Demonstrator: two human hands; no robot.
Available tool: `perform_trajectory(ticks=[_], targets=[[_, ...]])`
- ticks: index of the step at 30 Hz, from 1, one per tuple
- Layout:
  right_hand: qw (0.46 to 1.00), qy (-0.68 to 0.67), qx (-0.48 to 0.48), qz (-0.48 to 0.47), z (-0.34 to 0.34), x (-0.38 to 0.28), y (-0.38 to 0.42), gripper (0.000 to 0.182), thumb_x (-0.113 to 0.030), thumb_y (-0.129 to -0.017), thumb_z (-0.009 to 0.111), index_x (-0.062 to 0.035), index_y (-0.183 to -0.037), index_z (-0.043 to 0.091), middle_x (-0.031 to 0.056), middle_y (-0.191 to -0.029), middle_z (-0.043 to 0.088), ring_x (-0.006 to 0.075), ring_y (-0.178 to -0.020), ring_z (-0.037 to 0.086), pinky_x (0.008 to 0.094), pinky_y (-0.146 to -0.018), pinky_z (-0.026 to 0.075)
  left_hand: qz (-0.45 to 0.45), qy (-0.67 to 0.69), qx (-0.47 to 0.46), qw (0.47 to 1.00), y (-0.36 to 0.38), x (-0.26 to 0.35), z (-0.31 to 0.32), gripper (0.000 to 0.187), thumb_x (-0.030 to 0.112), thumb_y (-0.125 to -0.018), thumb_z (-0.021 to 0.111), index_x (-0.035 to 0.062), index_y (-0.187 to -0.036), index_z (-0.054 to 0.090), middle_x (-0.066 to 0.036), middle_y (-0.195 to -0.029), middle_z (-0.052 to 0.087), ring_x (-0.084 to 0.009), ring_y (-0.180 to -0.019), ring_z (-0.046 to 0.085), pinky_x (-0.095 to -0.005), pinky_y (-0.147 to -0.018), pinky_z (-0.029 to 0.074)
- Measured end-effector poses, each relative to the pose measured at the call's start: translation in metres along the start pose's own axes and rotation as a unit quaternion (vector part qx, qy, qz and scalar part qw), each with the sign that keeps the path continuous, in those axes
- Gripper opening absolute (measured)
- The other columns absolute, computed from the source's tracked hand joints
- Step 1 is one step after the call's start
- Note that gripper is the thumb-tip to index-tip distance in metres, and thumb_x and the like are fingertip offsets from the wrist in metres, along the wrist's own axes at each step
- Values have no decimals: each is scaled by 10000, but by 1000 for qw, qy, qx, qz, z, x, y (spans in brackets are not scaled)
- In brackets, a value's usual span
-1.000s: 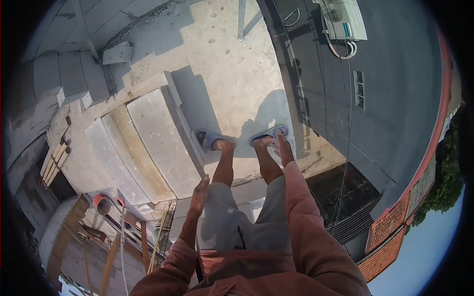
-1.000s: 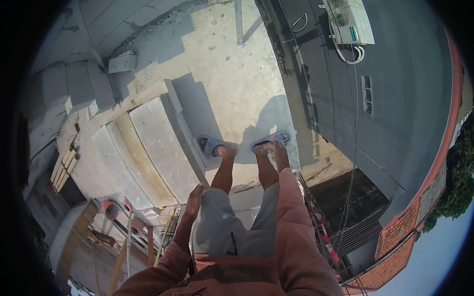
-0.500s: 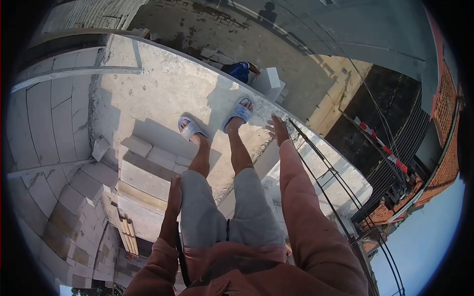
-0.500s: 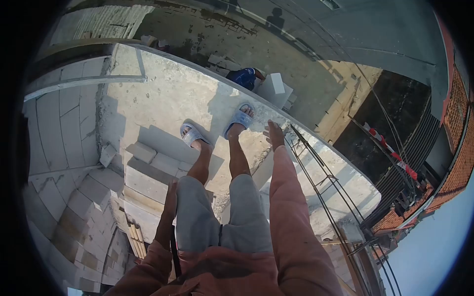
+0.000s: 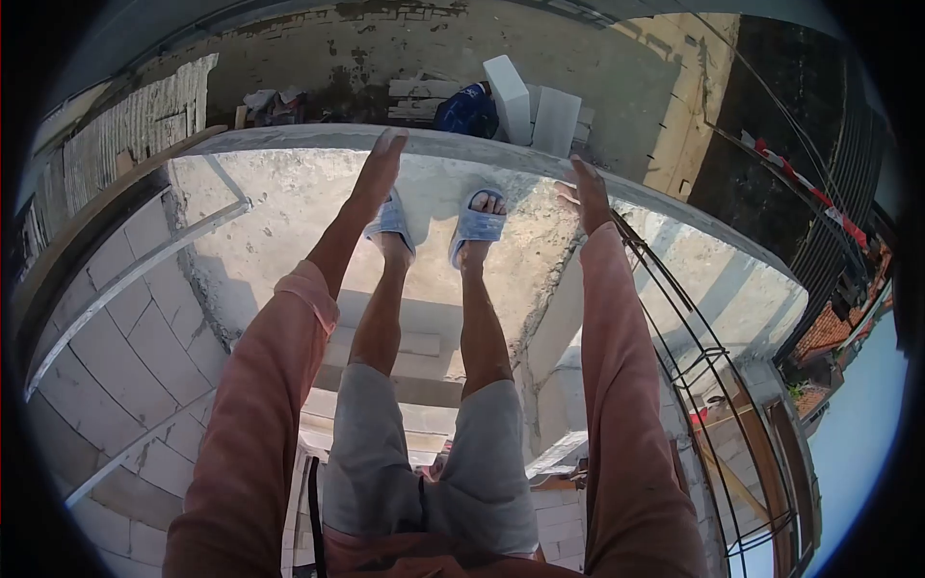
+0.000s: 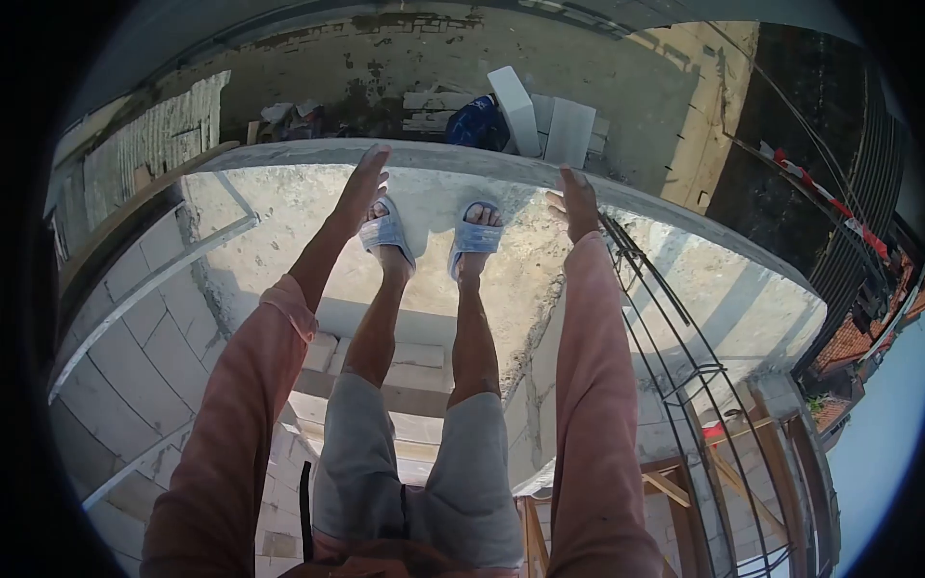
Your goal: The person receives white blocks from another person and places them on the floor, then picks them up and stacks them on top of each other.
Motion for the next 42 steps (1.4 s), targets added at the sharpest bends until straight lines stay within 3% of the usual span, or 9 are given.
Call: perform_trajectory(ticks=[3, 6, 11, 14, 17, 20, 31, 36, 42], targets=[[999, -47, -18, -7, 13, 0, -33, 706, -543, -951, 607, -109, -1482, 439, 166, -1419, 532, 321, -1181, 619, 488, -949, 501, 47, -68, -2, 997, -89, 24, 35, 864, 598, -954, 507, 27, -1566, 296, -260, -1530, 429, -401, -1401, 429, -423, -1152, 317], [991, -131, -38, 2, 30, 10, -77, 758, -519, -963, 601, -67, -1518, 349, 202, -1469, 462, 384, -1228, 577, 545, -999, 479, 54, -144, -69, 986, -156, 38, 60, 957, 646, -950, 517, 86, -1618, 122, -184, -1638, 239, -332, -1445, 371, -497, -1166, 325], [945, -314, -51, 80, 56, 34, -125, 896, -480, -965, 614, -37, -1576, 131, 255, -1584, 256, 501, -1353, 432, 625, -1093, 395, 56, -169, -46, 983, -230, 19, 91, 942, 627, -969, 488, 98, -1621, 63, -184, -1632, 231, -311, -1432, 374, -493, -1181, 327], [941, -325, -47, 79, 63, 48, -153, 922, -607, -957, 547, -26, -1564, 169, 300, -1604, 156, 540, -1394, 350, 680, -1087, 347, 117, -196, -14, 973, -256, 9, 97, 859, 611, -934, 557, 111, -1576, 284, -185, -1544, 379, -317, -1373, 445, -495, -1147, 387], [925, -361, -57, 108, 58, 58, -181, 1055, -540, -925, 643, -96, -1602, -33, 244, -1636, 106, 547, -1425, 304, 684, -1118, 319, 135, -214, -9, 967, -272, 5, 103, 836, 606, -927, 567, 112, -1550, 310, -182, -1522, 395, -316, -1357, 455, -497, -1134, 396], [910, -395, -51, 117, 52, 60, -197, 1110, -619, -890, 652, -139, -1608, -47, 223, -1647, 74, 547, -1450, 247, 702, -1126, 285, 147, -225, -11, 963, -287, 8, 113, 813, 602, -920, 576, 113, -1524, 337, -180, -1501, 411, -316, -1342, 466, -499, -1121, 405], [923, -371, -37, 93, -2, 39, -323, 894, -843, -891, 345, -234, -1545, 368, 161, -1601, 279, 512, -1387, 330, 874, -982, 239, 200, -283, -46, 937, -390, 44, 200, 731, 585, -894, 610, 117, -1428, 432, -170, -1420, 469, -313, -1284, 503, -506, -1072, 438], [875, -466, -113, 59, 2, 34, -328, 598, -562, -1007, 365, -180, -1455, 470, 186, -1531, 380, 460, -1336, 437, 704, -1014, 433, 180, -275, -82, 941, -422, 36, 244, 695, 577, -883, 626, 119, -1384, 476, -166, -1384, 495, -312, -1257, 520, -509, -1051, 454], [867, -488, -83, 59, 26, 49, -276, 561, -522, -1001, 373, -178, -1431, 479, 162, -1439, 492, 394, -1285, 502, 638, -937, 519, 87, -225, -169, 956, -386, 32, 272, 653, 568, -869, 645, 121, -1331, 528, -161, -1340, 527, -311, -1226, 541, -513, -1024, 472]])
Point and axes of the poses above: each hand's wrist, its own y-axis away from the middle knuckle, its own z-axis out of the palm, x = y × z, the point moved 5 cm from there along -y, towards the middle knuckle
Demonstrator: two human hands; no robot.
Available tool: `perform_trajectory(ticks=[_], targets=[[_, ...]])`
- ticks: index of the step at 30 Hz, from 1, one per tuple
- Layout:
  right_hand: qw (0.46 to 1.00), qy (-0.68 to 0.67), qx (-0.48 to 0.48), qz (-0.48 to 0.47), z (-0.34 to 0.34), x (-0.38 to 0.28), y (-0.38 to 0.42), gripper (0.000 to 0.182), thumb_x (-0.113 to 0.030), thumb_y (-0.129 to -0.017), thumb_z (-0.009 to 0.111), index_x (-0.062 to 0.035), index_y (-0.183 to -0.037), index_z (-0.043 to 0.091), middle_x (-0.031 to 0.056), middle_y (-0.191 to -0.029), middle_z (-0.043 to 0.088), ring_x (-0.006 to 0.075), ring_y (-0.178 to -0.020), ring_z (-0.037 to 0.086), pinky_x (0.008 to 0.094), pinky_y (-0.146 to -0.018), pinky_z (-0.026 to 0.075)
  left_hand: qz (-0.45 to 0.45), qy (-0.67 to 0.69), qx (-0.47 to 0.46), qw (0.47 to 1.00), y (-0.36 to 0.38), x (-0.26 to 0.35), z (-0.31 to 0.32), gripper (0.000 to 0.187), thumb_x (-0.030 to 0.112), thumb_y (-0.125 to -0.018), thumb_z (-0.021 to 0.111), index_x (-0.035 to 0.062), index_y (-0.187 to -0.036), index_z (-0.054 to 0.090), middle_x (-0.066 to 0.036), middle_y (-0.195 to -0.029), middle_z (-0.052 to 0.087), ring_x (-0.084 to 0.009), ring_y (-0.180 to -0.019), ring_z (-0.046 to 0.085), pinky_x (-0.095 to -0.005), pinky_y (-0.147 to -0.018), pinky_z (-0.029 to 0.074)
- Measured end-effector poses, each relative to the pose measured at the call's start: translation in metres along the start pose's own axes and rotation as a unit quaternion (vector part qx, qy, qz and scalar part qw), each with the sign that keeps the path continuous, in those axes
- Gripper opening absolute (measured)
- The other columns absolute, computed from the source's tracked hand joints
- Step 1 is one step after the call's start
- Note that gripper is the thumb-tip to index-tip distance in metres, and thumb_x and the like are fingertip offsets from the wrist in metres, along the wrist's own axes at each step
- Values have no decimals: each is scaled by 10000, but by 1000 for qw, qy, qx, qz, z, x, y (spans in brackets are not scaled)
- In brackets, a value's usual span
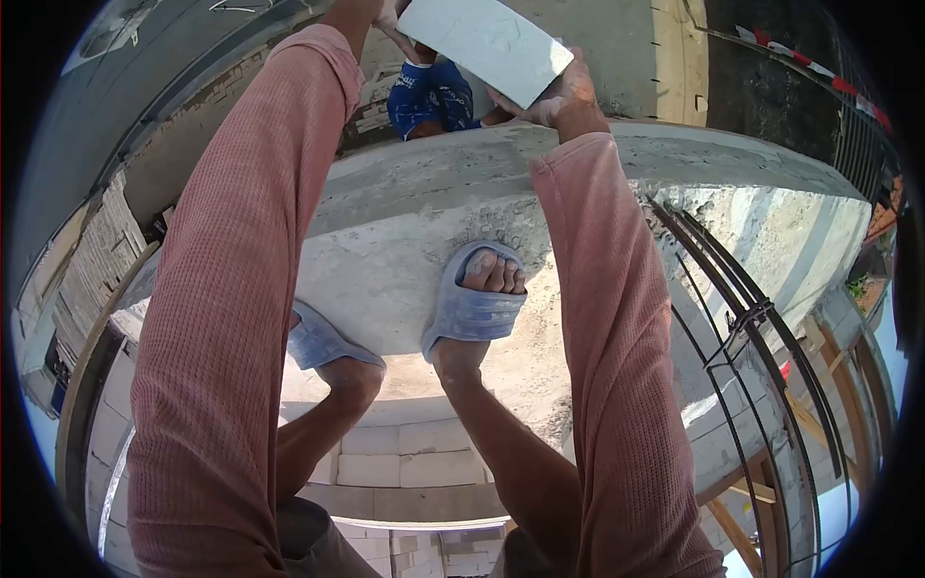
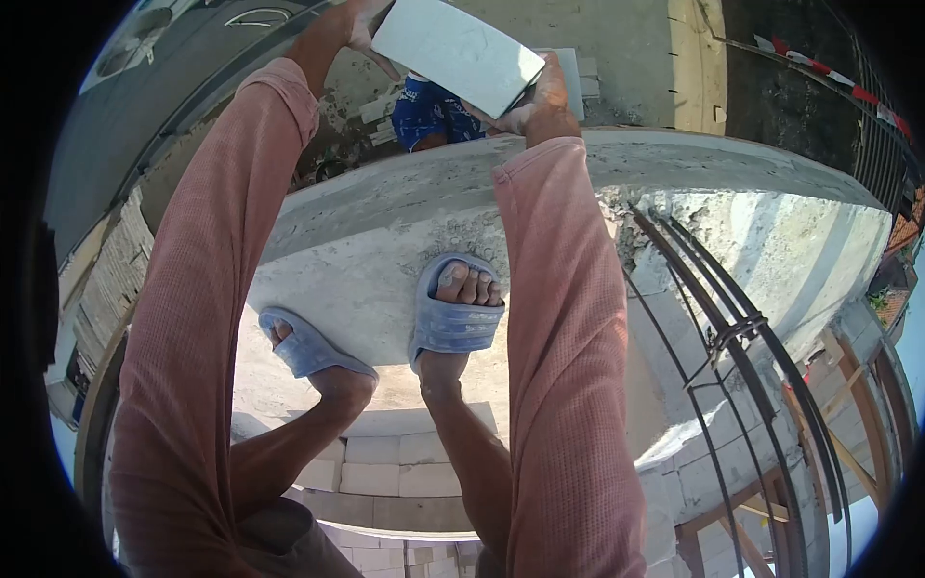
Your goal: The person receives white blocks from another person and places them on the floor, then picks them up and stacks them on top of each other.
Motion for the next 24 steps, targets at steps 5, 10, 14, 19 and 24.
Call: perform_trajectory(ticks=[5, 10, 14, 19, 24], targets=[[997, 21, 72, 8, 1, 3, 39, 504, -503, -932, 472, -184, -1303, 594, 119, -1327, 605, 387, -1201, 565, 684, -920, 479, -98, 91, -104, 986, 76, 12, 19, 620, 560, -858, 661, 123, -1288, 572, -157, -1304, 553, -310, -1199, 558, -516, -1002, 487], [992, 91, 88, 21, 30, -11, 105, 419, -428, -855, 580, -185, -1189, 650, 94, -1232, 650, 345, -1105, 597, 658, -905, 457, -179, 193, -162, 951, 177, 32, 4, 587, 553, -846, 676, 125, -1244, 616, -153, -1267, 580, -309, -1173, 575, -519, -980, 502], [987, 146, 48, 39, 51, -4, 176, 435, -383, -834, 647, -142, -1196, 638, 107, -1205, 652, 320, -1035, 620, 564, -910, 491, -189, 338, -176, 905, 272, 36, -13, 575, 524, -837, 682, 131, -1250, 609, -133, -1218, 587, -293, -1104, 590, -501, -920, 509], [979, 202, 33, 8, 105, 26, 345, 580, -405, -830, 689, -87, -1302, 578, 109, -1224, 632, 311, -1103, 613, 483, -909, 523, -182, 451, -88, 870, 453, 55, -38, 741, 521, -826, 682, 94, -1404, 503, -149, -1347, 528, -291, -1221, 531, -448, -1015, 449], [947, 315, -40, 51, 151, 75, 514, 694, -453, -864, 649, -44, -1398, 476, 134, -1300, 576, 316, -1167, 595, 483, -944, 520, -159, 529, 4, 834, 666, 64, -44, 898, 510, -831, 672, 63, -1535, 341, -155, -1406, 487, -284, -1315, 457, -400, -1098, 355]])
Point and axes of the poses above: each hand's wrist, its own y-axis away from the middle knuckle, its own z-axis out of the palm, x = y × z, the point moved 5 cm from there along -y, towards the middle knuckle
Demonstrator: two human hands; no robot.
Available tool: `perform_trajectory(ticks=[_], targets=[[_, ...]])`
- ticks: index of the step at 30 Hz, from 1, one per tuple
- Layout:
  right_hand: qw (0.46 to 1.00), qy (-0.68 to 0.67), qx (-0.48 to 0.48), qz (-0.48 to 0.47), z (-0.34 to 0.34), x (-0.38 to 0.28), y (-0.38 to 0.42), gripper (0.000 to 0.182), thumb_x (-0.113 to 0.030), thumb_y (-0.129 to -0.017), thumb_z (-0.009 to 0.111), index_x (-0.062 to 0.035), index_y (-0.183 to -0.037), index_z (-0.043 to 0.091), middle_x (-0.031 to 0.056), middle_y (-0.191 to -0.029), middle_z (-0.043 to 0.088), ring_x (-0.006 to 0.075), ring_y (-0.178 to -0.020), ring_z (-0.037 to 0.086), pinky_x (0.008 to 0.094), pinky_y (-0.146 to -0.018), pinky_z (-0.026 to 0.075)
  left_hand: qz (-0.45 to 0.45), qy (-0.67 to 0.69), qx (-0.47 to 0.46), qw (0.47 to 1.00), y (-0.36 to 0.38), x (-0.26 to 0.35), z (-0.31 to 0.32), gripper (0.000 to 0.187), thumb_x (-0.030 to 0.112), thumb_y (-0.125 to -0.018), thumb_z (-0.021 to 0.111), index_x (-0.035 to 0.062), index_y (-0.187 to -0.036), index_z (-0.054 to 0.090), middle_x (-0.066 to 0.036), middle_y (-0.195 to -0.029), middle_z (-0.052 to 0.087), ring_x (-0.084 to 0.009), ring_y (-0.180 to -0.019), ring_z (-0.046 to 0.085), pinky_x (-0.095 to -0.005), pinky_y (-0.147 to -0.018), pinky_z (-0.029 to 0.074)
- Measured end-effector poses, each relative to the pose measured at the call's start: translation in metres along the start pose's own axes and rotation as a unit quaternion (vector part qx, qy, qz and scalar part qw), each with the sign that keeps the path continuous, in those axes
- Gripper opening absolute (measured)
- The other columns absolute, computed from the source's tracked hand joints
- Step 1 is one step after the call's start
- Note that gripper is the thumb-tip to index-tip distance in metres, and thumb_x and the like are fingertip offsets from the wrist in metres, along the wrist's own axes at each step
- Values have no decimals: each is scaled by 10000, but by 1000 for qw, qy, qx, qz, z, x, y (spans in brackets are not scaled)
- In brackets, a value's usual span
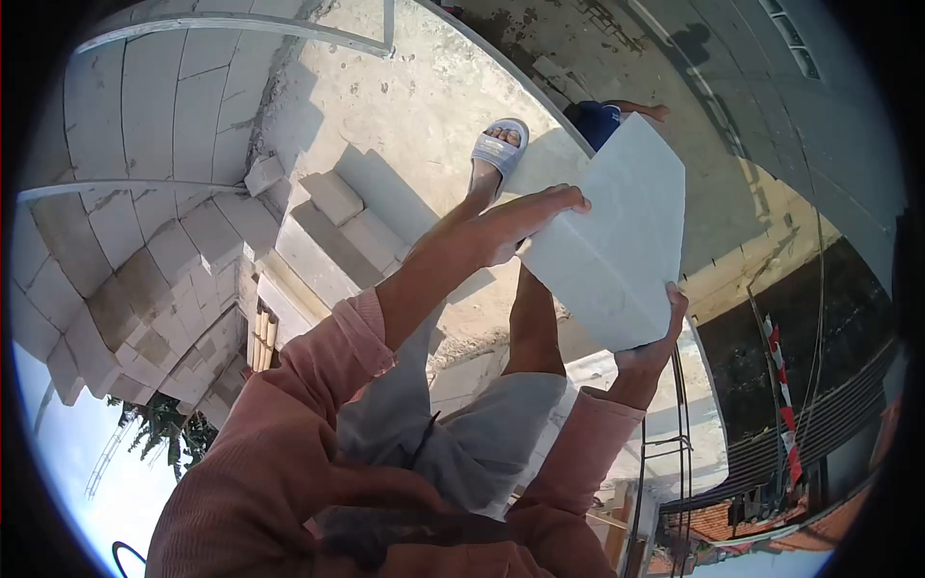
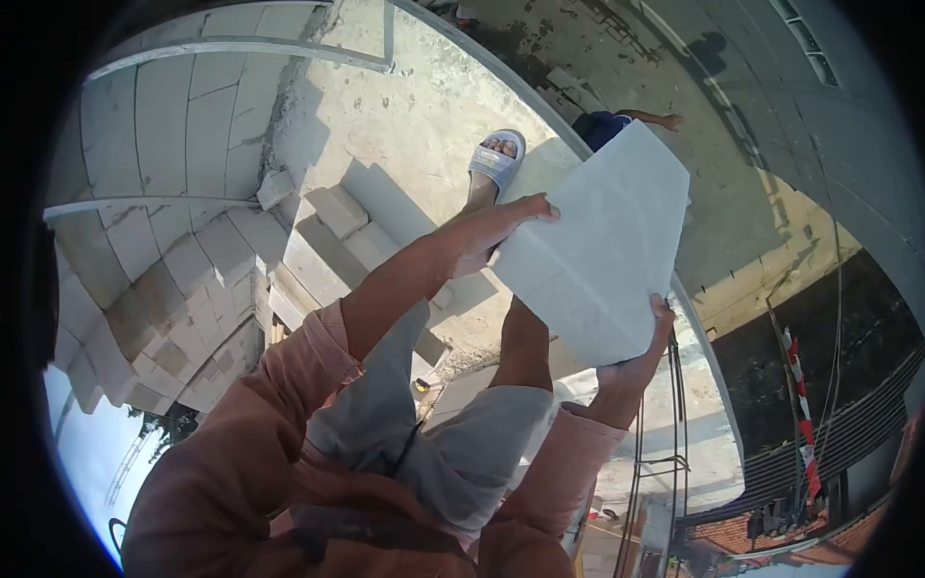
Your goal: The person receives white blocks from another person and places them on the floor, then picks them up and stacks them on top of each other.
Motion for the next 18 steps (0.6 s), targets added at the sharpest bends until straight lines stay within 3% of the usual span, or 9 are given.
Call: perform_trajectory(ticks=[2, 4, 8, 10, 12, 15, 18], targets=[[997, 77, 12, 23, 23, 7, 57, 709, -462, -875, 630, -35, -1413, 456, 134, -1301, 568, 318, -1197, 576, 481, -970, 505, 81, 58, 24, 995, 62, -36, -9, 876, 515, -825, 612, 105, -1549, 338, -147, -1373, 475, -307, -1297, 445, -446, -1053, 368], [990, 133, -4, 37, 49, 17, 109, 703, -463, -886, 619, -33, -1417, 452, 129, -1299, 569, 315, -1216, 559, 474, -1005, 482, 76, 122, 61, 988, 142, -60, -12, 956, 479, -862, 633, 36, -1601, 219, -162, -1541, 374, -302, -1363, 406, -378, -1120, 316], [967, 227, -75, 87, 96, 55, 181, 670, -445, -901, 600, -30, -1408, 460, 126, -1303, 569, 298, -1215, 557, 463, -1017, 472, 111, 225, 109, 962, 249, -137, -31, 925, 450, -870, 616, 116, -1628, 204, -173, -1536, 399, -324, -1396, 373, -421, -1144, 295], [952, 269, -89, 118, 120, 82, 221, 653, -433, -906, 594, -28, -1403, 468, 125, -1296, 576, 289, -1207, 566, 455, -1007, 478, 169, 294, 113, 934, 315, -160, -44, 902, 461, -883, 613, 146, -1629, 216, -177, -1537, 405, -336, -1418, 354, -441, -1164, 275], [929, 317, -133, 138, 144, 115, 252, 636, -413, -906, 594, -27, -1397, 476, 125, -1291, 584, 283, -1204, 573, 446, -997, 484, 221, 301, 184, 909, 364, -200, -59, 858, 485, -903, 597, 176, -1622, 244, -172, -1535, 419, -345, -1392, 418, -423, -1138, 337], [884, 407, -170, 157, 171, 172, 298, 613, -420, -913, 583, -32, -1379, 499, 113, -1265, 603, 275, -1173, 596, 426, -963, 503, 229, 301, 253, 890, 427, -272, -81, 845, 478, -932, 595, 139, -1619, 238, -169, -1575, 379, -339, -1429, 379, -421, -1168, 306], [823, 501, -192, 186, 195, 230, 332, 644, -420, -902, 587, -28, -1403, 489, 128, -1301, 593, 278, -1186, 590, 409, -975, 487, 239, 389, 309, 834, 485, -339, -95, 853, 450, -933, 604, 101, -1615, 229, -175, -1608, 331, -327, -1477, 315, -434, -1202, 256]])
Point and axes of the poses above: each hand's wrist, its own y-axis away from the middle knuckle, its own z-axis out of the palm, x = y × z, the point moved 5 cm from there along -y, towards the middle knuckle
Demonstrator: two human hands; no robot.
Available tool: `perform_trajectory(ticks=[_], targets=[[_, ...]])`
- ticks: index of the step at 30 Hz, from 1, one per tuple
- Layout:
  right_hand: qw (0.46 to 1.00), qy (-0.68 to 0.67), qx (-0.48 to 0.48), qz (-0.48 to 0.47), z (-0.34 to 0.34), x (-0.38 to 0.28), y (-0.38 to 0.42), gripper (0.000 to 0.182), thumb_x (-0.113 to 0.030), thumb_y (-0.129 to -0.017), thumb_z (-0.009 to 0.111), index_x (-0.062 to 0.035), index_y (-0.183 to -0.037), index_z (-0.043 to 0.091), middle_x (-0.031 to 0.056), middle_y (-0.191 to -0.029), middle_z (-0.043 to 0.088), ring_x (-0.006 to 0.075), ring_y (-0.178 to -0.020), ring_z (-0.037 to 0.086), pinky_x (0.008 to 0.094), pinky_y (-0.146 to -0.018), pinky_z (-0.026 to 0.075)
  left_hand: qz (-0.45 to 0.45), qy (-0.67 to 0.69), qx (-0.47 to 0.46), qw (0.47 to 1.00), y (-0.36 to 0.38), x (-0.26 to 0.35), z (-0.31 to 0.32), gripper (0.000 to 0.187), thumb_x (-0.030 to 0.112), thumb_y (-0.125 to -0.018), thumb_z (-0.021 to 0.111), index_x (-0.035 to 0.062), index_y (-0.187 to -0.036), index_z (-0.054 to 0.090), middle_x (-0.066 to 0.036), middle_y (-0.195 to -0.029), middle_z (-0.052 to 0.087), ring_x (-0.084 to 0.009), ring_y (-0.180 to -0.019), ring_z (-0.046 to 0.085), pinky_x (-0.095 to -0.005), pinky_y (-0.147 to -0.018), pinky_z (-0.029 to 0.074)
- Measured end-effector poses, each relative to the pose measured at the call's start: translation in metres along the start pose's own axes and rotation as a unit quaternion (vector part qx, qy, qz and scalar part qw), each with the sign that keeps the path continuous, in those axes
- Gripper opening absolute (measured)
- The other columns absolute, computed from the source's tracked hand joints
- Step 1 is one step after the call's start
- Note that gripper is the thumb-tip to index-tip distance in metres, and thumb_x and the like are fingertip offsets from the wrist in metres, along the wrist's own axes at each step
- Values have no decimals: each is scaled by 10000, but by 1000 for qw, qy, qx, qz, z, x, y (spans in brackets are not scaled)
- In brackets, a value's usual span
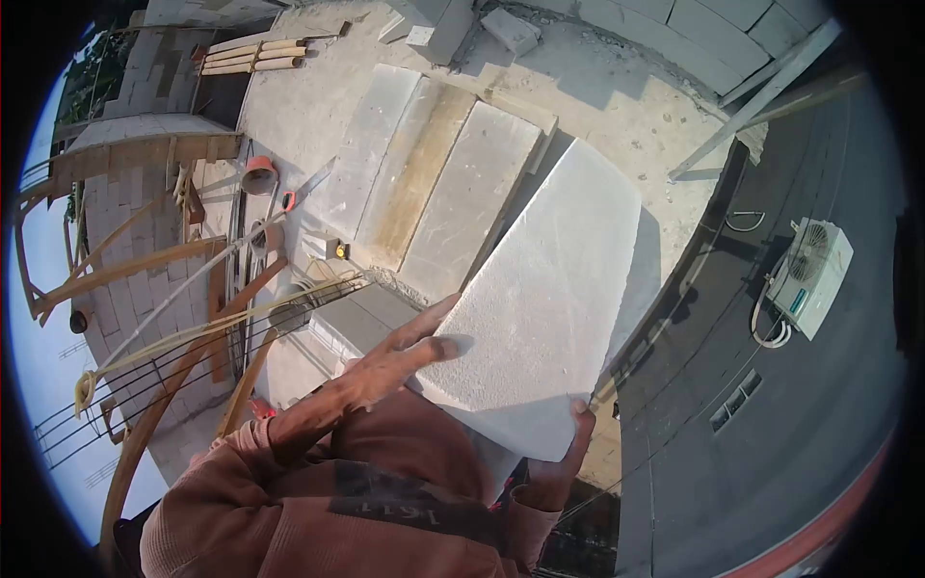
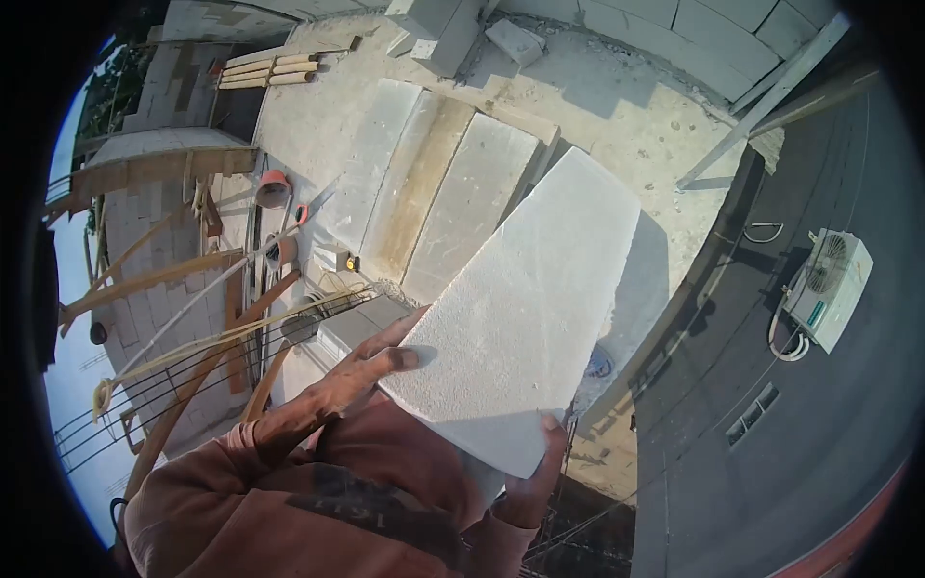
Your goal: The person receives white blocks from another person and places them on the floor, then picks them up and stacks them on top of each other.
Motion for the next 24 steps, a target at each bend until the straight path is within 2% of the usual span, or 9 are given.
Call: perform_trajectory(ticks=[4, 9, 13, 15, 18, 19, 20, 23, 24], targets=[[982, 150, -113, 26, 116, 5, -28, 720, -387, -873, 600, -25, -1471, 426, 158, -1386, 540, 291, -1263, 536, 427, -1032, 444, 61, 170, 90, 979, 39, -17, -79, 855, 409, -930, 601, 44, -1605, 224, -189, -1629, 286, -324, -1509, 256, -448, -1220, 210], [912, 321, -247, 61, 274, 38, -78, 777, -358, -857, 611, -44, -1524, 365, 165, -1451, 471, 291, -1344, 468, 420, -1079, 412, 125, 394, 220, 884, 44, -54, -150, 965, 480, -845, 668, 33, -1593, 255, -218, -1551, 380, -329, -1439, 355, -453, -1183, 260], [828, 449, -325, 91, 370, 81, -146, 860, -353, -862, 613, -42, -1590, 276, 168, -1522, 418, 281, -1397, 413, 405, -1130, 357, 154, 519, 294, 788, 8, -84, -190, 963, 496, -829, 672, 55, -1582, 265, -203, -1525, 390, -326, -1406, 390, -459, -1146, 322], [778, 476, -405, 54, 404, 100, -179, 863, -335, -864, 612, -26, -1593, 267, 173, -1543, 404, 265, -1405, 402, 389, -1138, 342, 174, 570, 310, 740, -22, -104, -199, 974, 502, -827, 671, 56, -1583, 248, -199, -1537, 359, -329, -1414, 378, -476, -1131, 342], [647, 560, -517, 0, 431, 115, -234, 818, -346, -894, 581, -36, -1591, 287, 203, -1608, 313, 267, -1469, 318, 364, -1178, 257, 198, 637, 311, 677, -75, -137, -198, 895, 457, -853, 654, 74, -1563, 268, -179, -1521, 377, -333, -1405, 393, -489, -1131, 357], [632, 583, -510, 5, 432, 115, -246, 805, -352, -901, 572, -41, -1589, 295, 205, -1612, 309, 264, -1472, 315, 353, -1177, 251, 206, 657, 311, 656, -89, -141, -199, 852, 433, -866, 645, 82, -1553, 283, -169, -1509, 394, -334, -1399, 404, -492, -1134, 360], [616, 606, -504, 11, 434, 115, -258, 792, -358, -908, 563, -46, -1588, 303, 207, -1615, 305, 260, -1475, 311, 343, -1177, 246, 197, 643, 310, 672, -96, -134, -198, 864, 455, -870, 647, 82, -1555, 274, -163, -1511, 393, -333, -1402, 399, -494, -1131, 368], [671, 630, -377, 101, 420, 99, -277, 779, -359, -910, 554, -47, -1584, 320, 154, -1515, 434, 203, -1335, 430, 290, -1089, 336, 171, 621, 278, 712, -118, -115, -187, 878, 556, -917, 626, 88, -1558, 251, -140, -1492, 425, -319, -1393, 422, -499, -1119, 404], [677, 632, -352, 137, 413, 92, -287, 772, -356, -911, 550, -44, -1581, 328, 119, -1453, 494, 170, -1244, 487, 265, -1040, 372, 142, 660, 255, 692, -135, -118, -177, 850, 564, -935, 604, 91, -1553, 263, -137, -1482, 438, -308, -1383, 438, -490, -1120, 406]])
Point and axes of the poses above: each hand's wrist, its own y-axis away from the middle knuckle, its own z-axis out of the palm, x = y × z, the point moved 5 cm from there along -y, towards the middle knuckle
